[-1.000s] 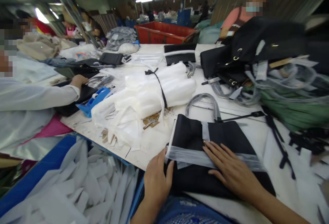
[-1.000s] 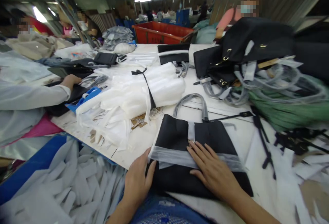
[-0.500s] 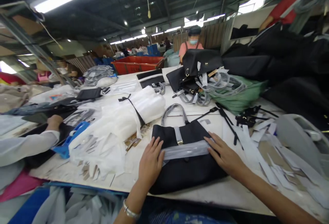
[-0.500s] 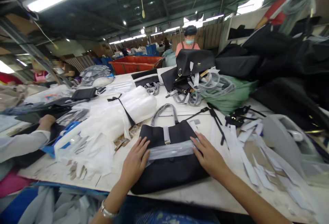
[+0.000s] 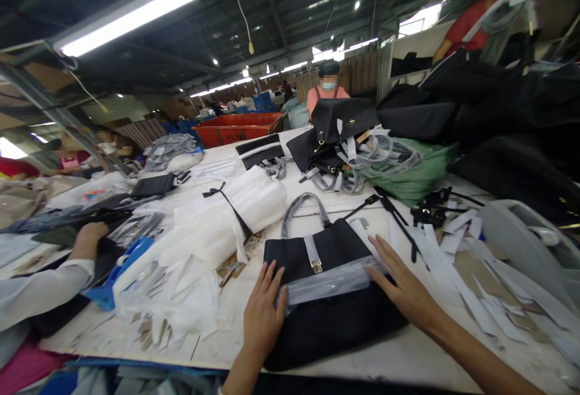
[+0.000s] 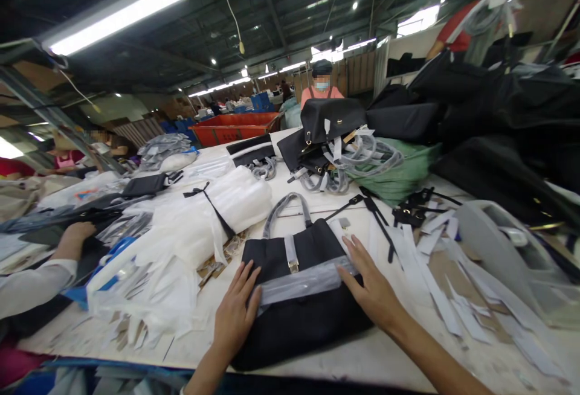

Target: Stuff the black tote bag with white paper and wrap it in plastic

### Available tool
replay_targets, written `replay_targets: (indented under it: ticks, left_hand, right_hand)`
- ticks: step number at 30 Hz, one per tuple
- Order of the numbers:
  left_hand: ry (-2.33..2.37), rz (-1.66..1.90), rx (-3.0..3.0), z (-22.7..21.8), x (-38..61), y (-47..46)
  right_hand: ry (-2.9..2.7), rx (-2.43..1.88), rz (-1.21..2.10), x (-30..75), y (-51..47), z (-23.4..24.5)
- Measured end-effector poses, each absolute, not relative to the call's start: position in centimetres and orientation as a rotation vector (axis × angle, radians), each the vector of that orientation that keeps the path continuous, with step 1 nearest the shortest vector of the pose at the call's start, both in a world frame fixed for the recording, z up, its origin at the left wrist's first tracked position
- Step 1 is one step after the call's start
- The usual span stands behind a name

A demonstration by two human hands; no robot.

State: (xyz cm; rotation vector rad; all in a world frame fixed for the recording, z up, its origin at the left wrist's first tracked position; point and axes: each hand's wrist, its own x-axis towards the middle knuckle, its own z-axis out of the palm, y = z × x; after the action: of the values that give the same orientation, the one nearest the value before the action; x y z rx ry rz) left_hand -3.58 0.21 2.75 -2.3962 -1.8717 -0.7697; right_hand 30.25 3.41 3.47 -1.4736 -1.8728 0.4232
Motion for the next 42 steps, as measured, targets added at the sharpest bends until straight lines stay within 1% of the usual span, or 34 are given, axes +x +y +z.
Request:
replay_targets:
  ticks: [2,5,10,12,15,18,20,25,29,31,33,35,37,39,40,42]
  left_hand:
    - [-2.011,-0.883,-2.361,2.6,-3.8,0.2]
    - [-2.252,-1.062,-2.309,2.0,-4.2,0.5]
    - [-2.518,-1.201,-2.310,1.6,-4.6,1.1]
    - [-2.609,-1.216,-2.280,1.9,-4.7,1.3]
    - [-2.706,-1.210,-2.283,2.4,-5.0,1.3]
    - [-2.735,-1.264,-2.320,2.2,-5.3,0.6]
    - [-2.717,-1.309,-2.353,1.7,-5.2,-0.2]
    - [-2.621,-1.306,-2.382,1.0,-4.7,-1.9]
    - [-2.597,-1.263,-2.377,0.8,-4.8,-1.6]
    - [-2.585,-1.249,-2.369,0.5,-4.9,-1.5]
    - [-2.560,-1.245,-2.358,0.3,-5.0,-1.5]
    - [-2.542,-1.259,-2.349,0.3,-5.0,-1.6]
    - [-2.547,-1.273,-2.341,0.4,-4.8,-1.8]
    - [-2.560,-1.278,-2.342,0.5,-4.6,-1.9]
    - [-2.568,-1.281,-2.340,0.6,-4.5,-2.0]
    - [-2.573,-1.299,-2.335,0.5,-4.5,-2.1]
  right_hand:
    - [-1.784,-1.533,0.365,29.6,4.1,3.6]
    - [-1.772,-1.596,0.378,29.0,5.4,2.6]
    - [-1.829,-1.808,0.334,28.8,6.1,1.5]
    - [-1.824,-1.875,0.418,28.8,6.2,1.8]
    - [-1.790,-1.880,0.634,29.3,6.2,2.3]
    - [-1.741,-1.887,0.747,30.3,5.1,2.5]
    - [-1.688,-1.894,0.752,30.9,3.7,2.5]
    - [-1.628,-1.892,0.686,31.2,0.4,2.4]
    - [-1.686,-1.929,0.652,31.7,0.5,2.1]
    - [-1.762,-1.941,0.506,31.7,1.0,2.8]
    - [-1.838,-1.871,0.235,30.8,1.4,4.9]
    - [-1.884,-1.684,0.024,28.6,2.2,8.2]
    - [-1.925,-1.453,0.052,25.4,3.5,11.5]
    - [-1.936,-1.227,0.140,21.9,5.6,13.7]
    - [-1.925,-1.128,0.187,20.4,6.9,13.9]
    - [-1.860,-0.977,0.293,17.9,9.4,12.9]
